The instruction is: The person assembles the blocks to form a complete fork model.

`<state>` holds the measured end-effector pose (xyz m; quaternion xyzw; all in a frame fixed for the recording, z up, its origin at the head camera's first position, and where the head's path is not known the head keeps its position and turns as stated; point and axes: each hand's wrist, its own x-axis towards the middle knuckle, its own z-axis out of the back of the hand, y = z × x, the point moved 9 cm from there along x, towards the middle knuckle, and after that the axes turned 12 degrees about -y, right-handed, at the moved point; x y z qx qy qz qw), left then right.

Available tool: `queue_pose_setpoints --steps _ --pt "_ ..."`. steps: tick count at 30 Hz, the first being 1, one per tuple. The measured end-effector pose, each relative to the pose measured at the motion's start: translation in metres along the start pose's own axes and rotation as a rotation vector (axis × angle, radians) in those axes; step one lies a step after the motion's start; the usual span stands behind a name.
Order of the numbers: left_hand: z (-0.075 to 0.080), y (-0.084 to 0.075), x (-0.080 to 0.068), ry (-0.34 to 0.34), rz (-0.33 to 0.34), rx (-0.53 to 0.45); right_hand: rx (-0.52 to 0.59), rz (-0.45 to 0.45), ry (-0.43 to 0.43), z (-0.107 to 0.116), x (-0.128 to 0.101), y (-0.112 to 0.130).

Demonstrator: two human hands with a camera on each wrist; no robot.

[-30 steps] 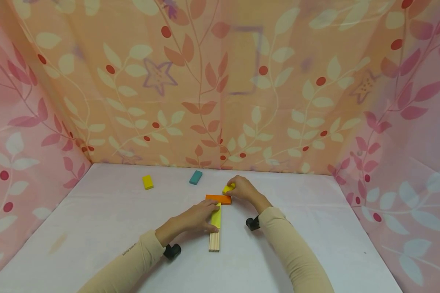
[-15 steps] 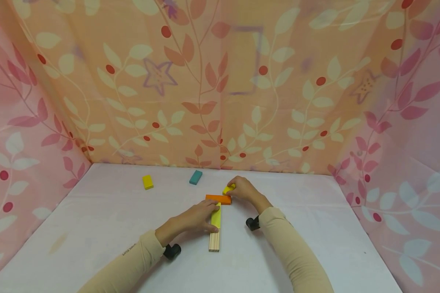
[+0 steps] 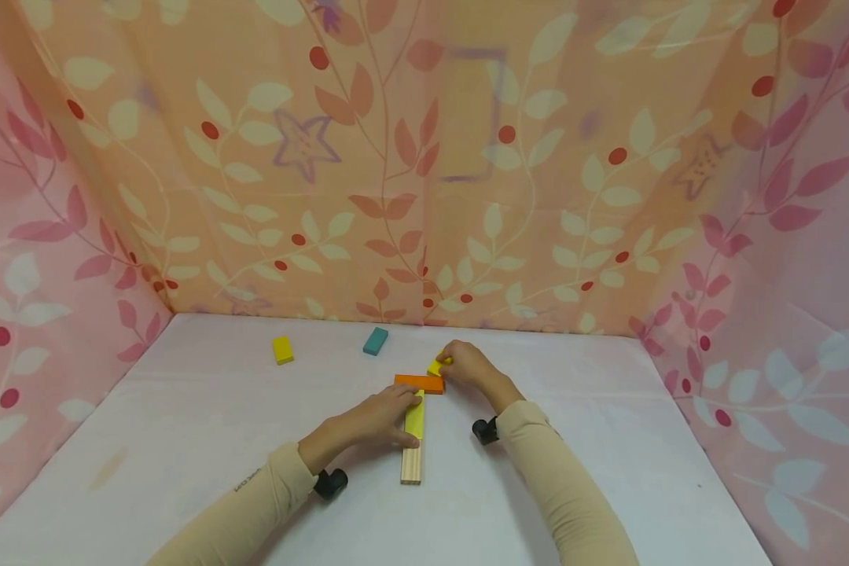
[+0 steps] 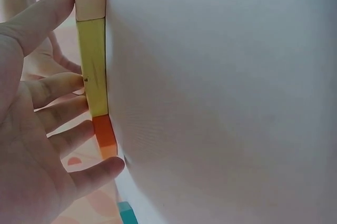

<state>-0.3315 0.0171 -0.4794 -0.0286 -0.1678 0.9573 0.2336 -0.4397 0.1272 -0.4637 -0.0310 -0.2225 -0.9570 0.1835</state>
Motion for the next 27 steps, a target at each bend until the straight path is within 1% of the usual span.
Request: queue_pose_setpoints --steps 9,16,23,27 --pt "-0.0013 0.0006 -0.0006 0.001 -0.002 0.008 0.000 -0.016 0.006 -0.0028 -0.0022 0.0006" --pt "0.0006 0.0019 0.0014 -0.011 -0.005 -0.023 -0.009 0.007 -0.006 -0.0012 0.0004 0.0000" --pt "0.0004 0.0016 0.0019 0.000 0.009 -0.030 -0.018 0.027 0.031 -0.0038 0.0049 -0.0004" --pt "0.0010 0.0011 0.0014 0.005 0.005 -0.013 -0.036 0.048 0.033 -0.0017 0.0065 0.0032"
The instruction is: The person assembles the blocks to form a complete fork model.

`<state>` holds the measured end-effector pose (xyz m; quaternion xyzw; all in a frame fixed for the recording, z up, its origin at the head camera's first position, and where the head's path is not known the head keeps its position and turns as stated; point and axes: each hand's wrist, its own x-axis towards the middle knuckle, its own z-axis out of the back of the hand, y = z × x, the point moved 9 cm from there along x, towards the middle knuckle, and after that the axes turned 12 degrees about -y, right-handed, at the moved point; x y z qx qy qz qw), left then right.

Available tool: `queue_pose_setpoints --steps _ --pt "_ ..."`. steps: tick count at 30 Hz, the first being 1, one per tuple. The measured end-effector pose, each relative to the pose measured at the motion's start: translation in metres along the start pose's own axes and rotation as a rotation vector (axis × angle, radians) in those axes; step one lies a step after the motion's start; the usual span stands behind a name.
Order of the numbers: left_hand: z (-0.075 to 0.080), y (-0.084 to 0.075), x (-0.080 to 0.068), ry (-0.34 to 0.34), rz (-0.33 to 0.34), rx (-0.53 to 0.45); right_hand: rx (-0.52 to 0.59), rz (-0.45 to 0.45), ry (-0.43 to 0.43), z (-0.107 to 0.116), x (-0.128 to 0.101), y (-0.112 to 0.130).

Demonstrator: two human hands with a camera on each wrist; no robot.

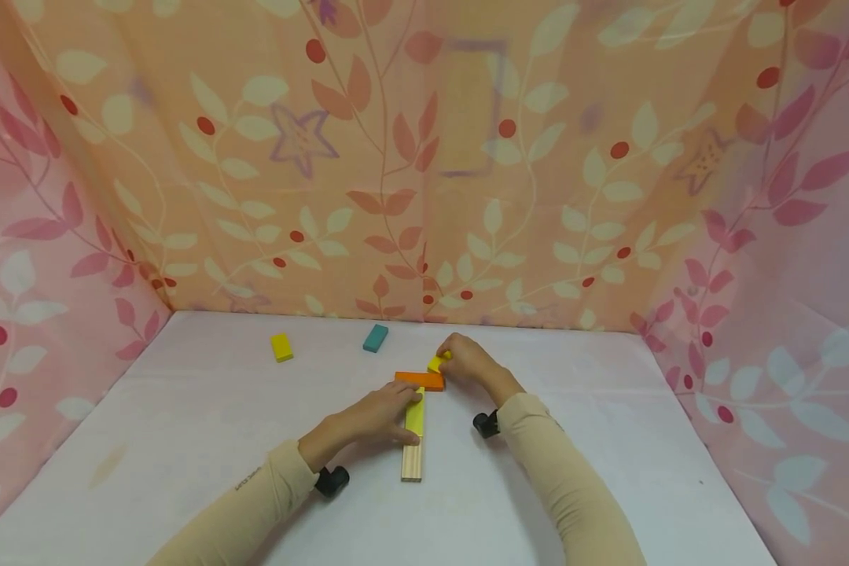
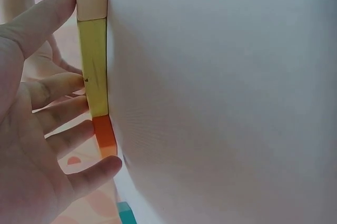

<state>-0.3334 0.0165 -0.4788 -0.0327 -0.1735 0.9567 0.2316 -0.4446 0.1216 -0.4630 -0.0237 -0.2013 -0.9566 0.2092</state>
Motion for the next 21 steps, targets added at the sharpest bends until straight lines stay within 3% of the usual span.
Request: queue_pose_setpoints --steps 11,21 --pt "-0.001 -0.001 -0.003 0.006 0.006 0.009 -0.015 -0.013 0.010 0.006 -0.002 0.003" --pt "0.000 -0.003 -0.003 0.005 -0.007 0.014 0.077 -0.019 -0.032 0.015 0.007 0.006"
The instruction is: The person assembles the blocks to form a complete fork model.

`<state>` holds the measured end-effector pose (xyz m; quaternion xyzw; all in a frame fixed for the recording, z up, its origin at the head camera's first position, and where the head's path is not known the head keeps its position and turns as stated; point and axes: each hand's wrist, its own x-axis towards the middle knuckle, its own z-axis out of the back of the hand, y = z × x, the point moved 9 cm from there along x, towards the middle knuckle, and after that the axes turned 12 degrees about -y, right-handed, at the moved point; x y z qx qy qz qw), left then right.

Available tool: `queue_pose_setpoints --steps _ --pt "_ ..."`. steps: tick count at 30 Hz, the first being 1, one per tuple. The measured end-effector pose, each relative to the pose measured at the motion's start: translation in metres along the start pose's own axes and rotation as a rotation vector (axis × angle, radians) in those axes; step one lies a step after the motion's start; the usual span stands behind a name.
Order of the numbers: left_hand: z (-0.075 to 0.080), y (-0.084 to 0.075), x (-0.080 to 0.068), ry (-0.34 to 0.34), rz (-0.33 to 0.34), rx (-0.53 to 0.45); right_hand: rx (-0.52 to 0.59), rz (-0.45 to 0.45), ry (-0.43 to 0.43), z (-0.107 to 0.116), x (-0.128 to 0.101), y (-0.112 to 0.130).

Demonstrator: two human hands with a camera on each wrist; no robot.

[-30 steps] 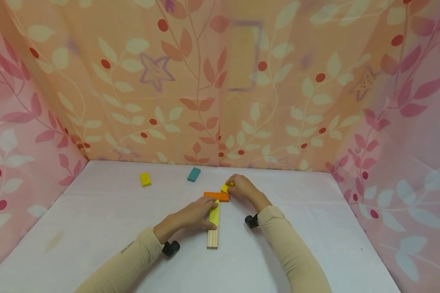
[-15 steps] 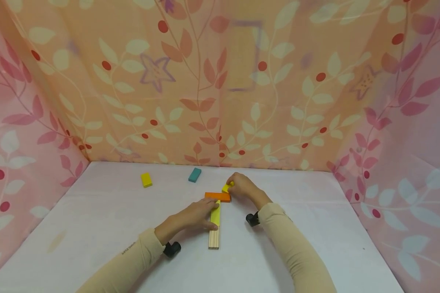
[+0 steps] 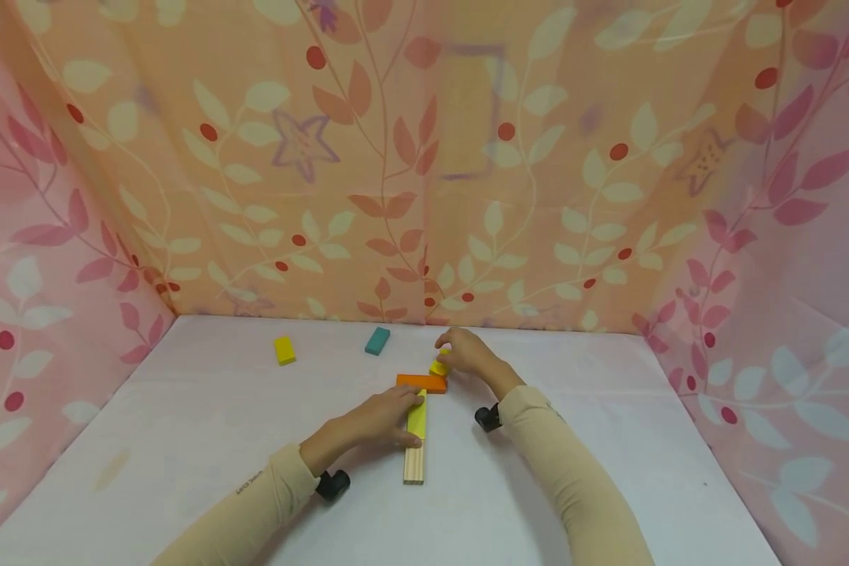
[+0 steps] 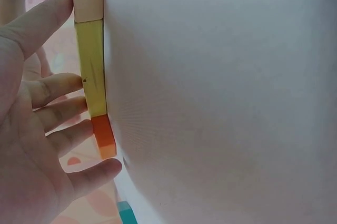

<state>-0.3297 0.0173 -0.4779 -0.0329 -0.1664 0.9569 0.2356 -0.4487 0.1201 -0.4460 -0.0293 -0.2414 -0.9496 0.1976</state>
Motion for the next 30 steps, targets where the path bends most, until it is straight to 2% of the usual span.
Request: queue_pose_setpoints --steps 5,12,15,21,26,30 --pt "-0.002 0.001 0.000 0.000 0.012 -0.017 0.028 -0.012 0.000 -0.002 0.007 0.006" --pt "-0.003 0.002 0.001 -0.016 -0.006 0.009 -0.006 0.101 -0.022 -0.005 0.023 0.030" --pt "-0.001 0.002 0.000 -0.020 -0.011 0.008 -0.012 0.103 -0.014 -0.009 0.029 0.036" --pt "0.002 0.004 -0.002 -0.023 -0.005 -0.010 -0.025 0.168 0.032 -0.024 0.041 0.052" --pt "0.000 0.003 0.000 -0.020 -0.018 -0.017 -0.043 0.162 0.072 -0.036 0.047 0.055" --pt "-0.001 0.002 0.002 -0.024 -0.030 -0.013 -0.060 0.198 0.118 -0.043 0.048 0.061"
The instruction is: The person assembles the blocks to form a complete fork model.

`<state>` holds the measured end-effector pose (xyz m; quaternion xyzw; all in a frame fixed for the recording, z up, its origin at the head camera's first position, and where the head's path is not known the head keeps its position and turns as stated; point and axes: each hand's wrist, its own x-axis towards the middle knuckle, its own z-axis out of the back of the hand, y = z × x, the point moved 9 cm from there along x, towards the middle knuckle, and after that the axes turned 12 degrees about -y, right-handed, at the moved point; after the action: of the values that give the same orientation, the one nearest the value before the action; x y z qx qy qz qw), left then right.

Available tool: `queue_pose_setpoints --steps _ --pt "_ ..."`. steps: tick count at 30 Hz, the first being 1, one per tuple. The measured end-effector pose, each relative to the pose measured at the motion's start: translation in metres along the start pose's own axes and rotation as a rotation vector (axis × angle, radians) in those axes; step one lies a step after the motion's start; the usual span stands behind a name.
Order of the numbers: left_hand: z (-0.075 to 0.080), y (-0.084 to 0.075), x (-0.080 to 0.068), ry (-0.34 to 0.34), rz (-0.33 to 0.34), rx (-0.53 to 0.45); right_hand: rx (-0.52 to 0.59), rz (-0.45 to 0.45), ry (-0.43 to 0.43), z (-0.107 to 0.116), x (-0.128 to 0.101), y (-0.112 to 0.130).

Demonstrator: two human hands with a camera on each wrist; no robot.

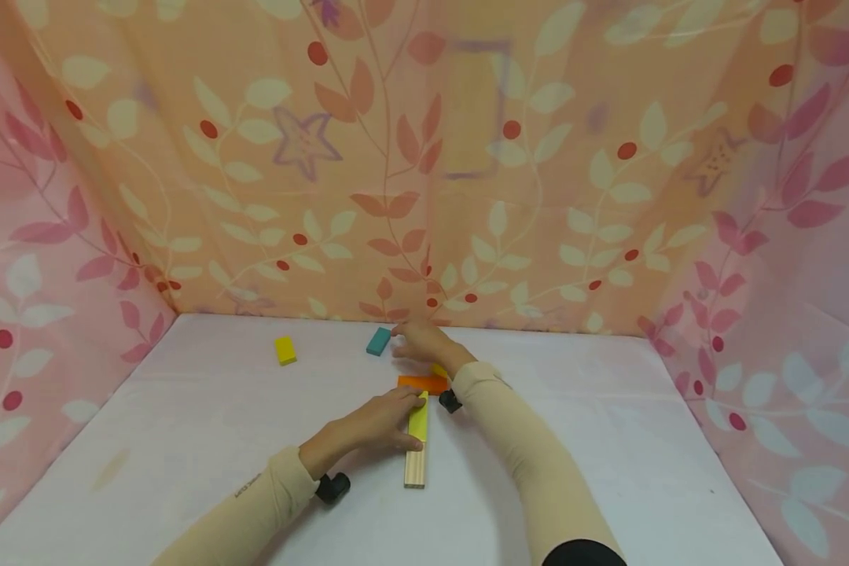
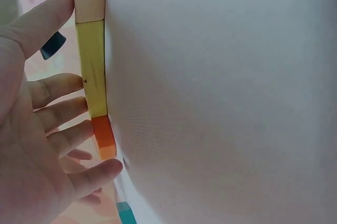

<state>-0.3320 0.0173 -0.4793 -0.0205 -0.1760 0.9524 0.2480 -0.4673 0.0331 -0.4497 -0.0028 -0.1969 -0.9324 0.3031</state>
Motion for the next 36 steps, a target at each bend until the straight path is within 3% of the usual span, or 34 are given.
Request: queue_pose_setpoints --steps 5,13,21,29,36 --pt "0.003 -0.001 0.000 -0.009 -0.006 0.007 -0.040 0.038 0.063 -0.009 0.002 0.008" --pt "0.005 -0.003 -0.003 -0.021 -0.034 0.013 -0.131 0.103 0.093 -0.021 0.006 0.014" --pt "0.004 -0.002 -0.004 -0.030 -0.034 0.002 -0.103 0.081 0.063 -0.020 0.012 0.016" --pt "0.006 -0.004 -0.004 -0.043 -0.036 -0.002 0.019 0.024 -0.010 -0.020 0.016 0.014" --pt "0.005 -0.003 -0.003 -0.029 -0.031 0.004 0.028 0.005 -0.030 -0.019 0.019 0.014"
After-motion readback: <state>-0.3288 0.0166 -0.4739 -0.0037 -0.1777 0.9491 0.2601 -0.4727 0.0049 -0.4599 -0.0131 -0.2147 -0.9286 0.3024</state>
